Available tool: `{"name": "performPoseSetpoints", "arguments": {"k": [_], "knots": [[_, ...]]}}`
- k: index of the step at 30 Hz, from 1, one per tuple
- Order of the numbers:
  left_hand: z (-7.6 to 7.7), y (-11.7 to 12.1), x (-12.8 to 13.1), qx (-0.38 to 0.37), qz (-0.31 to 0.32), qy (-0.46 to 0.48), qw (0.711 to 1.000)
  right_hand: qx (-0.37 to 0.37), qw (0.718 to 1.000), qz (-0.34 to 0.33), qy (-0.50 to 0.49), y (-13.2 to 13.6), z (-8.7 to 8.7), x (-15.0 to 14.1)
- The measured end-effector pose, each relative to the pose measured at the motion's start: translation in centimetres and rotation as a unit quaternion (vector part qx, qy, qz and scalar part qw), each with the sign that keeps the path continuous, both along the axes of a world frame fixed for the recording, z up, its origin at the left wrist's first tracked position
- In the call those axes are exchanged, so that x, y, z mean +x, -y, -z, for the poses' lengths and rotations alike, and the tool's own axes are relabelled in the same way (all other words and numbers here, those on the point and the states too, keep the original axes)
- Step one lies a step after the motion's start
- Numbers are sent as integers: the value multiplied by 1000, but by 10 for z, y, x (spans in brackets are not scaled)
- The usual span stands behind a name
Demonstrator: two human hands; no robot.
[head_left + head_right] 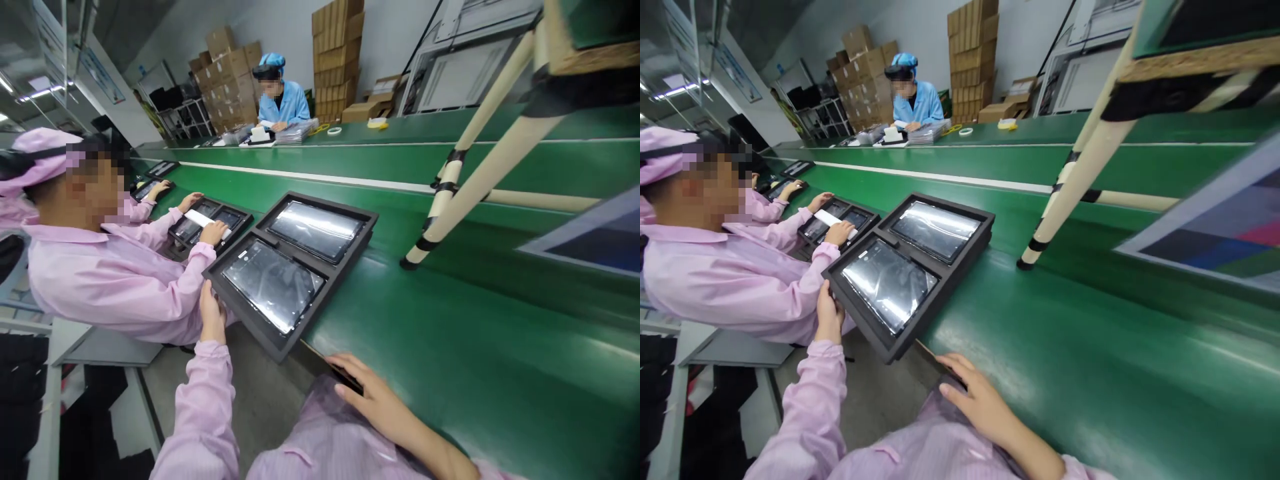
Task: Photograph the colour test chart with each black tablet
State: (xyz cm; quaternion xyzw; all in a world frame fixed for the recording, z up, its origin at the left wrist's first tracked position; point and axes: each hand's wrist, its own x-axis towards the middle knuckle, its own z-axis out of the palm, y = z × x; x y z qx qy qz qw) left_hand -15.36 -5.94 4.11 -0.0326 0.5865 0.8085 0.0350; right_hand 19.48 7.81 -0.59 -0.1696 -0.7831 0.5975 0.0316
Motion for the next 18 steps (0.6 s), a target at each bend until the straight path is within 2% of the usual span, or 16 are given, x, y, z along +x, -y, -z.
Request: {"name": "performPoseSetpoints", "arguments": {"k": [3, 5, 7, 9, 10, 11, 13, 14, 15, 16, 18], "knots": [[-15, 28, 35, 31, 4, 6, 1000, -92, 995, -18, -21, 16, 7, 13], [-20, 56, 69, 37, 45, 27, 998, -203, 978, -3, -51, 27, 16, 28], [-17, 82, 109, 32, 88, 69, 993, -317, 939, 88, -100, 36, 20, 44], [-5, 100, 153, 22, 158, 144, 977, -388, 874, 246, -159, 42, 13, 57], [4, 104, 175, 15, 212, 182, 960, -400, 834, 330, -187, 45, 5, 62], [14, 105, 198, 7, 277, 212, 937, -403, 797, 397, -213, 48, -6, 65], [36, 97, 240, -16, 416, 227, 880, -409, 740, 472, -249, 52, -31, 69], [46, 90, 259, -33, 481, 214, 850, -409, 728, 487, -256, 52, -42, 70], [55, 81, 275, -56, 532, 185, 824, -410, 728, 486, -257, 48, -52, 74], [63, 71, 288, -87, 563, 141, 810, -406, 723, 494, -261, 42, -60, 80], [71, 48, 301, -142, 573, 27, 806, -393, 712, 514, -273, 24, -69, 104]]}}
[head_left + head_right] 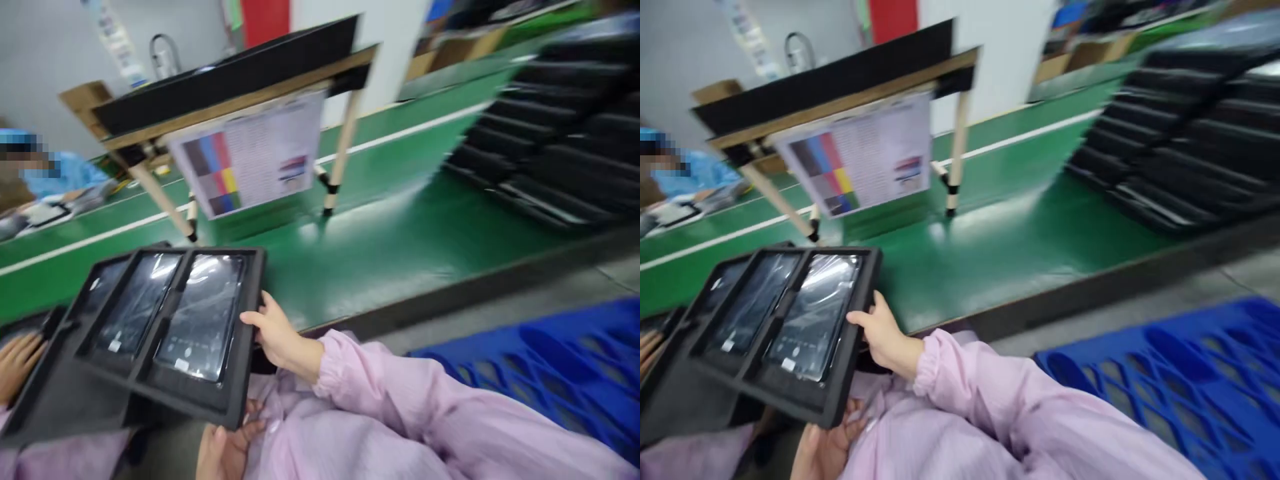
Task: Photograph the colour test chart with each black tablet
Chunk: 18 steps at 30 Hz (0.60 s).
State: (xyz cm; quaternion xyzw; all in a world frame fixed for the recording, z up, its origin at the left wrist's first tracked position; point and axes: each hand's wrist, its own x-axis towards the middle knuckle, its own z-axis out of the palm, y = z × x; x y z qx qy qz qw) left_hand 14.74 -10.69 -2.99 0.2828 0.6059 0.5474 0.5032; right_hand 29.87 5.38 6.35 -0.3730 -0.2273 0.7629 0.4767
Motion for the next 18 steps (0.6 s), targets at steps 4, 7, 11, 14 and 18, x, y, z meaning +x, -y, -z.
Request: {"name": "performPoseSetpoints", "arguments": {"k": [4, 7, 11, 14, 18], "knots": [[-7, -41, -19, 69, -57, -102, 991, 32, 998, 42, 33, -28, -3, 86], [-15, -58, -41, 59, -191, -43, 979, 42, 992, 57, 104, -48, 7, 159], [-18, -67, -32, -104, -156, 36, 982, 32, 968, 70, 241, -85, 25, 225], [-24, -74, -14, -221, -51, -32, 973, 19, 933, 79, 350, -103, 32, 240], [-50, -84, -22, -296, 149, -232, 914, 43, 856, 128, 500, -104, 32, 251]]}}
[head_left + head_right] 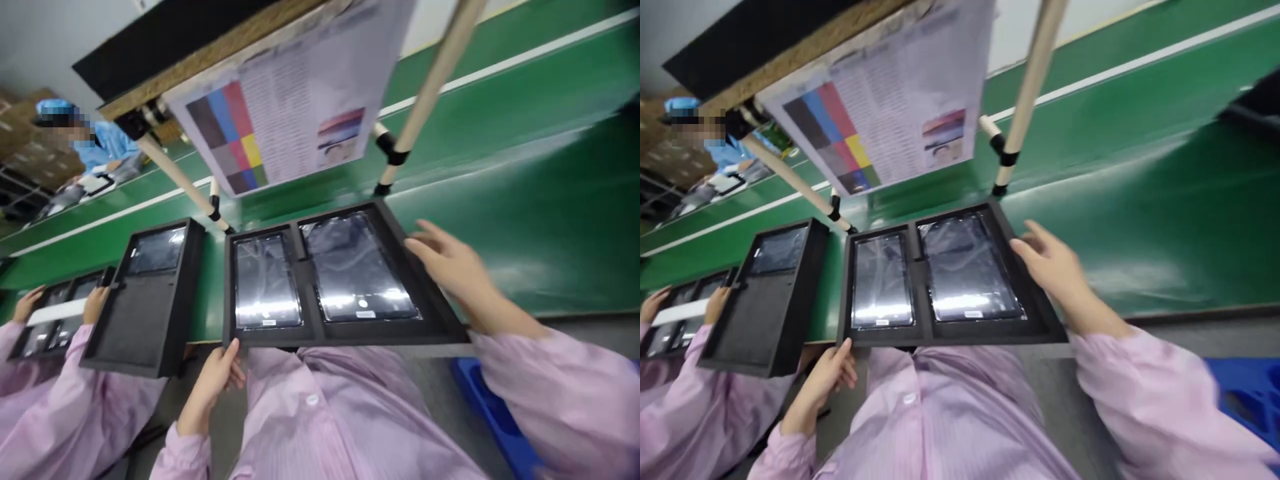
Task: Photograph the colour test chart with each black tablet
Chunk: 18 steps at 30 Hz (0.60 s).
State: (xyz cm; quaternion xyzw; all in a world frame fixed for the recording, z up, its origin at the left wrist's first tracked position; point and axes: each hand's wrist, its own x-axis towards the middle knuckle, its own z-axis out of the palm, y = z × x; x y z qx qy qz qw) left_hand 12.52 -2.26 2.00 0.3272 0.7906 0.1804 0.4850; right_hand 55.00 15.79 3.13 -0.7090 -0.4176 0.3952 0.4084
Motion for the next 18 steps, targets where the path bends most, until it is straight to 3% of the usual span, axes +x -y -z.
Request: {"name": "performPoseSetpoints", "arguments": {"k": [1, 3, 5, 7, 10, 13, 15, 18], "knots": [[-9, -2, -5, -14, 34, -22, 999, 44, 996, 18, 71, 3, 2, 4], [-28, -7, -12, -11, 58, -47, 997, 157, 950, -5, 269, 13, 10, 11], [-43, -17, -12, 16, 98, -88, 991, 204, 904, -86, 365, 26, 22, 12], [-51, -34, -6, 93, 160, -158, 970, 204, 882, -159, 395, 37, 34, 10], [-47, -60, 4, 251, 250, -278, 893, 163, 884, -161, 408, 46, 45, 4], [-32, -73, 13, 308, 275, -362, 836, 89, 902, -138, 399, 46, 47, -1], [-23, -74, 17, 300, 270, -398, 824, 29, 902, -147, 404, 43, 46, -7], [-14, -69, 22, 292, 258, -397, 831, -74, 915, -129, 374, 37, 42, -23]]}}
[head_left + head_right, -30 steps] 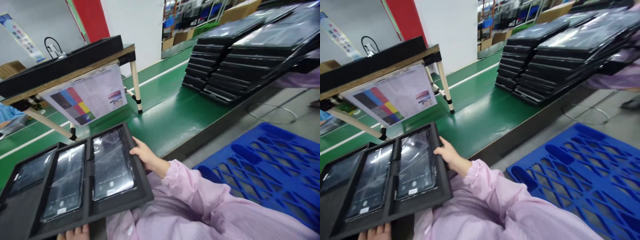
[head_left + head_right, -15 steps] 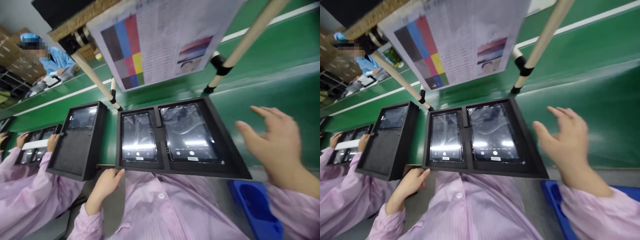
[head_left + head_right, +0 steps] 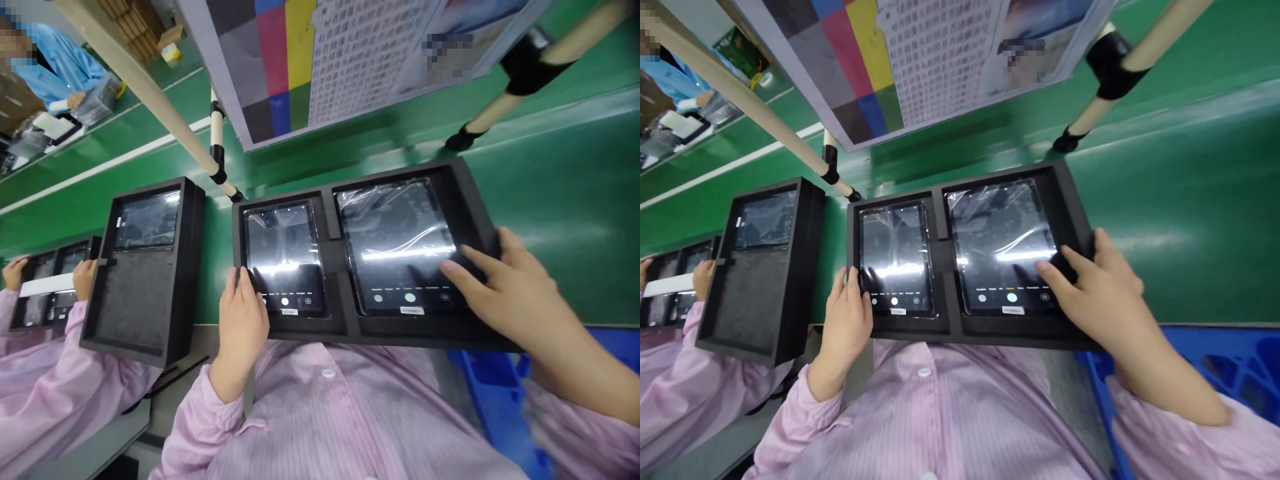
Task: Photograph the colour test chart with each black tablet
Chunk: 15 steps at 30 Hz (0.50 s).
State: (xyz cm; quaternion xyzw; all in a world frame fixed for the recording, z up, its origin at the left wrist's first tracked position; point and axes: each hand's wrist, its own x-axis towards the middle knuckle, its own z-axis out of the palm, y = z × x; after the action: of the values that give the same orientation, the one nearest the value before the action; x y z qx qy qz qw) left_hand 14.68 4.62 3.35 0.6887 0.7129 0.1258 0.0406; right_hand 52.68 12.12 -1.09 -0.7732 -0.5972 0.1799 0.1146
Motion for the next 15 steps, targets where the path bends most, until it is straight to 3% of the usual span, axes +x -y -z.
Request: {"name": "performPoseSetpoints", "arguments": {"k": [3, 6, 9, 12, 13, 15], "knots": [[6, 2, 0, 16, -31, 71, 997, -24, 994, 79, -72, -5, -9, -15], [10, 2, -7, 13, -67, 149, 986, 25, 985, 102, -135, -3, -23, -22], [10, 1, -19, -2, -100, 192, 976, 92, 955, 71, -273, 3, -39, -25], [8, 0, -28, -2, -136, 240, 961, 25, 880, 14, -475, 5, -49, -28], [7, 0, -30, -5, -144, 251, 957, 7, 865, -2, -501, 5, -50, -30], [8, 0, -32, -17, -146, 260, 954, 13, 866, -24, -498, 2, -49, -31]]}}
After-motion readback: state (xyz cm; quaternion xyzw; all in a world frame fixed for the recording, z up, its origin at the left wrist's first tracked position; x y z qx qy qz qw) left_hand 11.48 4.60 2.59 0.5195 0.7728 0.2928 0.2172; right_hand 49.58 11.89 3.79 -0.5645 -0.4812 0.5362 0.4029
